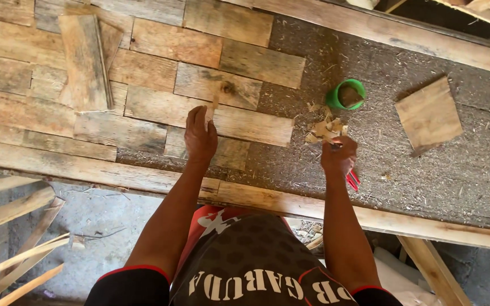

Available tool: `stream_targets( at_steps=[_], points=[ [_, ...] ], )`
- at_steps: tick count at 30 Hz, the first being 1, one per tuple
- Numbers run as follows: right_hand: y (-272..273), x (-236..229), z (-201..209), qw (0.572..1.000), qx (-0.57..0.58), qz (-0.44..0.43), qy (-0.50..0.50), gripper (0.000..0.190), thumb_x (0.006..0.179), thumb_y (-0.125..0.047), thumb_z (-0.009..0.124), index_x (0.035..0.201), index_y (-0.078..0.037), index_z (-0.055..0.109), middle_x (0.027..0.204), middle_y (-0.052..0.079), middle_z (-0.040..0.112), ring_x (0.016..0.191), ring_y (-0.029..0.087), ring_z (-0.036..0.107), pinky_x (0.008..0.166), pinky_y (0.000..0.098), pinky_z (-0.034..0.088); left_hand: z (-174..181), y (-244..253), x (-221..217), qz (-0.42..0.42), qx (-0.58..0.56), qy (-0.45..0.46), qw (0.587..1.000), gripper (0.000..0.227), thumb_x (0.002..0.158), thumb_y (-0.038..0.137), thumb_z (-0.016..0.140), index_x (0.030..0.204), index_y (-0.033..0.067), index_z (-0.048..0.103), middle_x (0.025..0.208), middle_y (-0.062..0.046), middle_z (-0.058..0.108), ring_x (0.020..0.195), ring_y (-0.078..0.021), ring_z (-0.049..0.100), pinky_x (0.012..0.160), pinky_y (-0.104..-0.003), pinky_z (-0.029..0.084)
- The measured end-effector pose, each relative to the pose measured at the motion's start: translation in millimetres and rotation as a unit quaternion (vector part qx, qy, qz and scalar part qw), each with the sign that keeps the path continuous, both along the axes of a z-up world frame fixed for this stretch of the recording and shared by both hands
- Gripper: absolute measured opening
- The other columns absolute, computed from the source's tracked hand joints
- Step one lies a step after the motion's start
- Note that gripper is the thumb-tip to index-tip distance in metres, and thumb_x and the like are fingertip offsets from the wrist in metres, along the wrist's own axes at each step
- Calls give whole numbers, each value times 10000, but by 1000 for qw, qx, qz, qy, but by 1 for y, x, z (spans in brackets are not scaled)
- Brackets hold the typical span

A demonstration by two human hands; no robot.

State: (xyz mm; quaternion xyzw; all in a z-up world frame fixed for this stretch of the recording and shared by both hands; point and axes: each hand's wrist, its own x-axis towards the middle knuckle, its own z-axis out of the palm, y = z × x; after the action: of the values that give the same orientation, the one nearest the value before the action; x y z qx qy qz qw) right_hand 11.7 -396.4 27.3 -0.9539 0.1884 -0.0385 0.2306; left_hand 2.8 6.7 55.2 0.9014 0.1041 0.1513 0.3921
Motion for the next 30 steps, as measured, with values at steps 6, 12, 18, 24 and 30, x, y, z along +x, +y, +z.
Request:
stream_targets(
  at_steps=[6,12,18,24,30],
  points=[
    [25,17,5,993,-20,4,118,371,804,-283,891,1022,-111,647,1134,110,614,971,265,638,870,428,512,-3,-32,-11,-10,-10,-9,1000,407,991,56,654,1383,-8,569,1369,-219,596,1243,-390,632,970,-432,582],
    [43,11,46,998,12,26,47,414,792,-249,875,1103,-90,653,1198,129,575,1099,297,570,948,476,428,28,-67,-23,-27,6,-8,1000,412,968,66,680,1365,-1,593,1372,-209,601,1257,-392,627,1004,-442,566],
    [14,-8,30,995,44,82,-26,117,947,-156,777,1040,-86,761,1132,163,624,941,268,656,821,458,544,33,-117,-17,-67,-38,-23,997,387,931,53,672,1310,-5,616,1296,-216,642,1158,-369,676,957,-422,597],
    [16,-13,77,970,166,124,-128,46,998,-96,700,1000,-55,721,1026,114,682,788,192,705,640,310,603,32,-190,2,-182,-218,167,944,246,1027,244,661,1047,17,754,874,-152,759,756,-256,741,703,-367,586],
    [16,-7,116,943,-17,250,-220,54,936,-109,775,945,-58,757,977,70,707,816,227,707,691,358,594,-3,-263,20,-78,-582,359,726,236,975,264,696,949,33,735,840,-85,744,747,-160,717,688,-301,591]
  ],
)
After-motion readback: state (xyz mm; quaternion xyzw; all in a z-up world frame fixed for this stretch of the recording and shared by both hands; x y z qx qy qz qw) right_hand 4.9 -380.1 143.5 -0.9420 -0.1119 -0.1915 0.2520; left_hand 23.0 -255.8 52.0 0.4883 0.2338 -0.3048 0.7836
